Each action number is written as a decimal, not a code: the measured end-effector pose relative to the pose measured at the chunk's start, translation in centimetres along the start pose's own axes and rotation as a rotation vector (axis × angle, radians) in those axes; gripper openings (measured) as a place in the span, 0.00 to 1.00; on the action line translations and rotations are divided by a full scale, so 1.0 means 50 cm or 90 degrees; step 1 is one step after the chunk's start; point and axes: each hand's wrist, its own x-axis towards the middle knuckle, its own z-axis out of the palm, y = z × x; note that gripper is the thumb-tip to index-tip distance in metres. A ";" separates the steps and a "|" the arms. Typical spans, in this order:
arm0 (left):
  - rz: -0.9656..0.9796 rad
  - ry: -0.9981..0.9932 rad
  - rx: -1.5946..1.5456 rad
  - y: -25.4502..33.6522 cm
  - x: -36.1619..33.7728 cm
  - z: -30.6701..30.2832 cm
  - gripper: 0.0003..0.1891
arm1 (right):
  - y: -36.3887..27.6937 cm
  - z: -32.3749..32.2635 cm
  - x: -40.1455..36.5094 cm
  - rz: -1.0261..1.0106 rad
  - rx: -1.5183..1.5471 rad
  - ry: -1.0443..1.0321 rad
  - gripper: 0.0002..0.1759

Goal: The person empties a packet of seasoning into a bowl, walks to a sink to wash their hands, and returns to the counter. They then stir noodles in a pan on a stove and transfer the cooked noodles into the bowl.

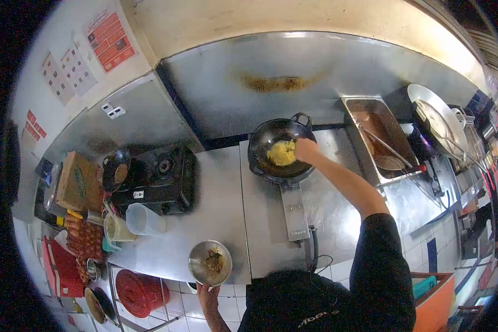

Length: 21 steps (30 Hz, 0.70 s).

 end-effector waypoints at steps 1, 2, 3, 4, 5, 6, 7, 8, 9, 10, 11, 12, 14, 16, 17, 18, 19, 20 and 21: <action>0.008 0.000 -0.005 -0.015 0.006 -0.013 0.35 | 0.016 0.007 0.017 -0.003 -0.001 0.001 0.12; 0.016 0.001 -0.010 -0.028 0.011 -0.023 0.35 | 0.047 0.017 0.043 -0.139 0.023 -0.121 0.12; -0.003 0.002 0.012 -0.039 0.014 -0.037 0.35 | 0.061 0.023 0.059 -0.275 0.047 -0.244 0.12; -0.014 0.007 0.022 -0.044 0.013 -0.044 0.35 | 0.047 0.014 0.050 -0.280 0.045 -0.245 0.12; -0.024 0.010 0.031 -0.039 0.009 -0.044 0.35 | 0.031 0.005 0.028 -0.254 0.029 -0.126 0.12; -0.061 0.043 -0.051 -0.034 0.008 -0.040 0.34 | 0.013 -0.007 0.011 -0.229 0.012 -0.006 0.12; -0.097 0.073 -0.135 -0.024 0.006 -0.027 0.33 | 0.006 -0.008 0.009 -0.312 -0.149 0.080 0.10; -0.097 0.077 -0.140 -0.010 -0.003 -0.015 0.33 | 0.004 -0.011 0.003 -0.318 -0.151 0.080 0.10; -0.115 0.090 -0.164 0.008 -0.014 -0.003 0.33 | 0.006 -0.016 -0.004 -0.417 -0.210 0.141 0.08; -0.132 0.102 -0.189 0.017 -0.017 0.004 0.33 | 0.010 -0.017 -0.007 -0.515 -0.270 0.203 0.07; -0.128 0.102 -0.192 0.004 -0.010 -0.002 0.33 | 0.008 -0.016 -0.007 -0.517 -0.271 0.207 0.07; -0.107 0.092 -0.170 -0.021 0.000 -0.016 0.35 | 0.004 -0.015 -0.007 -0.375 -0.198 0.120 0.08; -0.082 0.085 -0.151 -0.012 -0.002 -0.011 0.37 | 0.010 0.002 0.002 -0.238 -0.124 0.036 0.08; -0.131 0.071 -0.214 0.012 -0.012 0.001 0.38 | 0.022 0.006 0.017 -0.185 0.084 0.030 0.12; -0.129 0.074 -0.217 0.010 -0.012 -0.001 0.38 | 0.022 0.004 0.021 -0.189 0.084 0.031 0.12; -0.121 0.070 -0.208 0.004 -0.011 -0.008 0.37 | 0.023 0.004 0.025 -0.203 0.165 -0.025 0.11; -0.114 0.066 -0.199 -0.005 -0.009 -0.015 0.36 | 0.020 -0.001 0.022 -0.216 0.245 -0.082 0.11; -0.115 0.068 -0.201 -0.022 -0.004 -0.030 0.36 | 0.015 -0.009 0.017 -0.217 0.244 -0.084 0.11; -0.086 0.067 -0.175 -0.043 0.003 -0.045 0.36 | 0.010 -0.016 0.011 -0.301 0.113 0.025 0.10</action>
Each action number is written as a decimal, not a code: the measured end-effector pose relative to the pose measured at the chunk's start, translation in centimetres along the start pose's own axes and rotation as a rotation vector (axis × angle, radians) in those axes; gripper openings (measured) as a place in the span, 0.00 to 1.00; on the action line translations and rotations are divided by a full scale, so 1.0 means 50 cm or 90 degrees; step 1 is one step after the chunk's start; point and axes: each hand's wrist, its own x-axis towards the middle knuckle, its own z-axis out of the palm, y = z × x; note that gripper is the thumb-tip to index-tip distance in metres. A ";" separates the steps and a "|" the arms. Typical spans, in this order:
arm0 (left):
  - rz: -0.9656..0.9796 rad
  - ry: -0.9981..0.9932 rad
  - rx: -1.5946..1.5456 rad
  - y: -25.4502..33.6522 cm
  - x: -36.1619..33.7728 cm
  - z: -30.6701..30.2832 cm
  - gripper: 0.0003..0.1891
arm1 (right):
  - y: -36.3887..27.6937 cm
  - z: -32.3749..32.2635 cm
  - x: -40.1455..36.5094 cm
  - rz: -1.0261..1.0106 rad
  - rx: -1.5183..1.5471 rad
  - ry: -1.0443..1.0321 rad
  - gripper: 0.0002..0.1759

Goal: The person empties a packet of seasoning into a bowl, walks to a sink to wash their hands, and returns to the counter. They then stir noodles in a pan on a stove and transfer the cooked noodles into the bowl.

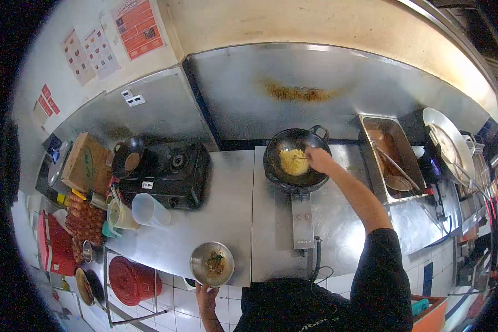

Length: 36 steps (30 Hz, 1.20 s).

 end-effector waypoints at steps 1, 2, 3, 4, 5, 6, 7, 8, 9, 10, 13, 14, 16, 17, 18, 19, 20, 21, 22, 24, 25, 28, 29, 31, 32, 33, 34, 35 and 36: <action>0.013 -0.003 0.012 -0.001 -0.003 0.003 0.36 | -0.001 -0.001 -0.004 -0.091 -0.149 0.066 0.09; 0.026 -0.005 0.025 -0.001 -0.006 0.006 0.35 | -0.001 -0.005 -0.007 -0.091 -0.151 0.065 0.09; 0.033 -0.011 0.049 0.001 -0.008 0.011 0.35 | -0.001 -0.010 -0.008 -0.172 -0.231 0.083 0.08; 0.037 -0.014 0.061 0.001 -0.009 0.013 0.35 | -0.001 -0.011 -0.007 -0.255 -0.310 0.101 0.08; 0.041 -0.016 0.072 0.001 -0.012 0.015 0.35 | -0.003 -0.011 -0.006 -0.257 -0.311 0.101 0.08; 0.044 -0.016 0.084 -0.007 -0.009 0.007 0.35 | -0.008 -0.007 -0.005 -0.122 -0.301 0.058 0.07; 0.047 -0.014 0.090 -0.002 -0.014 0.012 0.34 | -0.008 0.003 -0.005 0.012 -0.287 0.014 0.07; 0.050 -0.012 0.095 0.003 -0.020 0.018 0.34 | -0.004 0.011 -0.006 0.007 -0.286 0.015 0.07; 0.014 0.006 0.057 0.008 -0.025 0.026 0.34 | 0.005 0.020 -0.008 0.054 -0.287 -0.024 0.07; -0.020 0.021 0.018 0.016 -0.028 0.038 0.34 | 0.027 0.035 -0.006 0.102 -0.287 -0.060 0.08; 0.038 0.005 0.051 0.004 -0.021 0.026 0.34 | 0.206 0.184 0.051 -0.199 -0.369 -0.062 0.09; 0.057 -0.001 0.064 0.005 -0.021 0.028 0.34 | 0.293 0.231 0.096 -0.515 -0.277 -0.064 0.08; -0.036 0.022 0.028 0.026 -0.031 0.044 0.34 | 0.148 0.108 0.064 -0.036 0.028 -0.362 0.07; -0.034 0.021 0.030 0.028 -0.028 0.043 0.34 | 0.057 0.032 0.045 0.211 0.113 -0.388 0.08; -0.038 0.023 0.014 0.027 -0.026 0.039 0.35 | 0.053 0.033 0.040 0.170 0.113 -0.352 0.09; -0.042 0.024 -0.003 0.023 -0.023 0.035 0.35 | 0.048 0.034 0.034 0.128 0.112 -0.317 0.09; -0.038 0.023 -0.005 0.004 -0.012 0.016 0.35 | 0.046 0.042 0.033 0.085 0.111 -0.281 0.10; 0.187 -0.053 0.223 -0.020 0.000 -0.010 0.35 | 0.044 0.050 0.032 0.042 0.109 -0.244 0.11; 0.298 -0.100 0.344 -0.019 0.003 -0.014 0.35 | 0.056 0.080 0.039 0.117 0.155 -0.190 0.13; 0.198 -0.071 0.260 0.009 -0.012 0.010 0.31 | 0.040 0.092 0.033 0.186 0.197 -0.116 0.18; -0.021 -0.014 0.064 0.031 -0.027 0.031 0.27 | 0.036 0.101 0.031 0.182 0.200 -0.112 0.18; -0.002 -0.050 0.045 0.036 -0.020 0.027 0.28 | 0.026 0.115 0.029 0.178 0.276 0.016 0.15; -0.013 -0.050 0.037 0.036 -0.017 0.021 0.24 | 0.022 0.113 0.032 0.179 0.280 0.019 0.15; -0.035 -0.049 0.020 0.041 -0.015 0.016 0.16 | 0.019 0.109 0.036 0.240 0.311 -0.021 0.15; 0.009 -0.062 0.073 0.037 -0.012 0.012 0.19 | 0.023 0.106 0.034 0.245 0.312 -0.024 0.15; 0.029 -0.070 0.100 0.036 -0.011 0.010 0.20 | 0.031 0.098 0.036 0.227 0.333 -0.049 0.16; 0.049 -0.077 0.127 0.039 -0.014 0.016 0.22 | 0.035 0.087 0.038 0.208 0.353 -0.072 0.16; 0.037 -0.043 0.087 0.042 -0.018 0.021 0.25 | 0.036 0.080 0.035 0.211 0.351 -0.075 0.16; 0.025 -0.008 0.047 0.042 -0.022 0.026 0.29 | 0.036 0.072 0.034 0.246 0.378 -0.065 0.16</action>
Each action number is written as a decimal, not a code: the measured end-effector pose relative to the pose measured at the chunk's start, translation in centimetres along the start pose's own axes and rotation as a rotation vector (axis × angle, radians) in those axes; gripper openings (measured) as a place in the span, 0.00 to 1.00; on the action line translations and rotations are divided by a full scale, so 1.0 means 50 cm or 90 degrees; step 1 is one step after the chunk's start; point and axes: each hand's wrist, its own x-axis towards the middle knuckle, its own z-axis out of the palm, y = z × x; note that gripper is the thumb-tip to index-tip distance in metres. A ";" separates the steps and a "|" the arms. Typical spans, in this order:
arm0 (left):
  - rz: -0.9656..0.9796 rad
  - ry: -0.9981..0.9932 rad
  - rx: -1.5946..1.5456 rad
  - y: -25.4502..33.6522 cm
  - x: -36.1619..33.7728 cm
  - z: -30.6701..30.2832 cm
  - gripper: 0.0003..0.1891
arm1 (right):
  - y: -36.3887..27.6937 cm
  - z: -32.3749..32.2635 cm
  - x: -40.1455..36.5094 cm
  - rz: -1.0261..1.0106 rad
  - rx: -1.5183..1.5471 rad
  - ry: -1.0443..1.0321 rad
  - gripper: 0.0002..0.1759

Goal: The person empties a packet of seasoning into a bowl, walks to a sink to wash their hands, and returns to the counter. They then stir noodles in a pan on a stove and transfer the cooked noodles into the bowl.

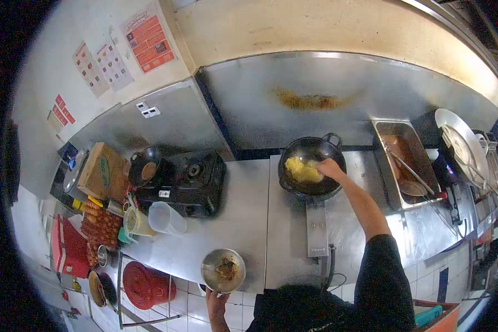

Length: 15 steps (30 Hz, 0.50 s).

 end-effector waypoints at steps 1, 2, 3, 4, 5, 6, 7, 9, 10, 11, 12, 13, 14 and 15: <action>-0.004 0.000 -0.002 -0.017 0.012 -0.021 0.29 | -0.001 -0.006 -0.001 0.028 0.030 0.013 0.17; 0.055 -0.047 0.071 -0.028 0.021 -0.038 0.30 | 0.011 -0.009 0.006 0.025 0.055 0.018 0.17; 0.009 -0.034 0.012 -0.040 0.029 -0.053 0.31 | 0.025 -0.012 0.011 0.027 0.052 0.017 0.17; -0.035 -0.017 -0.049 -0.029 0.021 -0.041 0.31 | 0.032 -0.017 0.013 0.023 0.101 0.046 0.17; -0.038 -0.017 -0.051 -0.019 0.017 -0.025 0.31 | 0.039 -0.021 0.015 0.020 0.151 0.077 0.16; -0.038 -0.012 -0.060 -0.010 0.009 -0.006 0.32 | 0.023 -0.038 0.004 0.025 0.195 0.045 0.16; -0.037 -0.008 -0.069 -0.009 0.004 0.001 0.32 | 0.008 -0.055 -0.009 0.028 0.192 0.045 0.16; -0.037 -0.010 -0.049 -0.026 0.023 -0.010 0.32 | -0.013 -0.087 -0.026 -0.037 -0.004 0.086 0.18; -0.033 -0.013 -0.030 -0.033 0.029 -0.017 0.32 | -0.045 -0.112 -0.047 -0.031 -0.120 0.071 0.18; -0.034 -0.014 -0.029 -0.035 0.026 -0.019 0.32 | -0.070 -0.121 -0.069 -0.030 -0.121 0.071 0.18; 0.029 -0.049 0.051 -0.037 0.023 -0.020 0.32 | -0.093 -0.125 -0.087 -0.026 -0.286 0.120 0.16; 0.061 -0.067 0.091 -0.044 0.025 -0.027 0.31 | -0.103 -0.126 -0.094 -0.022 -0.451 0.168 0.15; 0.094 -0.083 0.130 -0.052 0.028 -0.033 0.31 | -0.075 -0.123 -0.080 -0.023 -0.451 0.167 0.15; 0.092 -0.066 0.099 -0.069 0.041 -0.045 0.31 | -0.033 -0.116 -0.060 -0.054 -0.588 0.124 0.14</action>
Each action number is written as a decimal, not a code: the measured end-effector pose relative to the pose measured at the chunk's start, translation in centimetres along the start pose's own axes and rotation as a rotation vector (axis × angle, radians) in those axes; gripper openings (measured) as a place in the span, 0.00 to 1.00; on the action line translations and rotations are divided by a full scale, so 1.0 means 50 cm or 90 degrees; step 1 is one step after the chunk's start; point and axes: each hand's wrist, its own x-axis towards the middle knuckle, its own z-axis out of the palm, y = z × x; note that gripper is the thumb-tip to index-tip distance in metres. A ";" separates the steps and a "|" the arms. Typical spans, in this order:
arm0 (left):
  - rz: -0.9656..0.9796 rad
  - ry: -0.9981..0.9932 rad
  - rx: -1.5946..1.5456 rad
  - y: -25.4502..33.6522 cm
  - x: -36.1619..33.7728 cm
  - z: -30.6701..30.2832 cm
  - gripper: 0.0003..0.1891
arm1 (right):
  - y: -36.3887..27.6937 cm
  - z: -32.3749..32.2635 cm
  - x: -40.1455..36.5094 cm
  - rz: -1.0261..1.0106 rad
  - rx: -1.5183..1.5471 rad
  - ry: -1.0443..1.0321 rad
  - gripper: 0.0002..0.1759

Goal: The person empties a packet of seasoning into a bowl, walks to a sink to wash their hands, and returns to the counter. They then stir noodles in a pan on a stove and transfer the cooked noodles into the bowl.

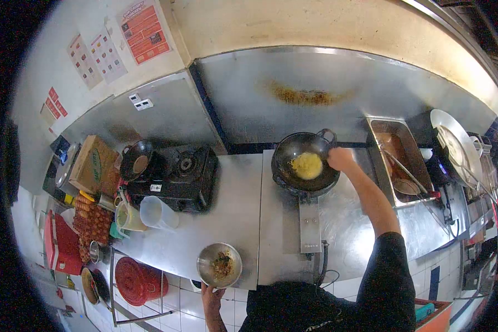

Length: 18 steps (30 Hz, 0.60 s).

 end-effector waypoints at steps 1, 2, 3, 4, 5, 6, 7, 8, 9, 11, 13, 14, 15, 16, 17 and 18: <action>0.000 0.010 -0.016 0.002 0.000 0.003 0.30 | 0.012 0.028 0.008 -0.061 -0.130 -0.026 0.14; 0.000 0.020 -0.031 0.027 -0.006 0.023 0.30 | 0.005 0.030 0.010 -0.062 -0.130 -0.025 0.14; -0.070 0.034 -0.082 0.056 -0.018 0.039 0.29 | -0.005 0.035 0.010 -0.069 -0.162 -0.049 0.14; -0.139 0.047 -0.132 0.082 -0.028 0.057 0.29 | -0.013 0.039 0.008 -0.076 -0.193 -0.073 0.14; -0.137 0.048 -0.132 0.081 -0.028 0.056 0.29 | -0.018 0.058 0.016 -0.077 -0.191 -0.071 0.14; -0.138 0.038 -0.144 0.079 -0.032 0.049 0.28 | -0.029 0.081 0.024 -0.063 -0.158 -0.075 0.14; -0.139 0.027 -0.157 0.080 -0.034 0.047 0.28 | -0.043 0.086 0.024 -0.049 -0.124 -0.079 0.14; -0.135 0.028 -0.158 0.079 -0.034 0.049 0.28 | -0.052 0.085 0.025 -0.051 -0.123 -0.076 0.14; -0.130 0.041 -0.137 0.078 -0.036 0.049 0.29 | -0.063 0.086 0.024 -0.026 -0.042 -0.106 0.13; -0.117 0.056 -0.117 0.075 -0.037 0.047 0.29 | -0.080 0.078 0.023 -0.005 0.043 -0.131 0.13; -0.014 0.025 -0.023 0.075 -0.041 0.043 0.29 | -0.087 0.074 0.024 0.037 0.165 -0.157 0.13; 0.021 0.017 0.009 0.085 -0.043 0.046 0.29 | -0.087 0.083 0.027 0.033 0.167 -0.154 0.13; -0.077 0.051 -0.072 0.100 -0.049 0.043 0.27 | -0.089 0.092 0.027 0.041 0.196 -0.137 0.14; -0.177 0.083 -0.153 0.115 -0.052 0.044 0.25 | -0.092 0.093 0.029 0.050 0.225 -0.120 0.16; -0.175 0.083 -0.154 0.105 -0.050 0.032 0.25 | -0.093 0.094 0.033 0.049 0.226 -0.118 0.16; -0.122 0.058 -0.102 0.084 -0.049 0.012 0.23 | -0.094 0.095 0.037 0.023 0.216 -0.134 0.17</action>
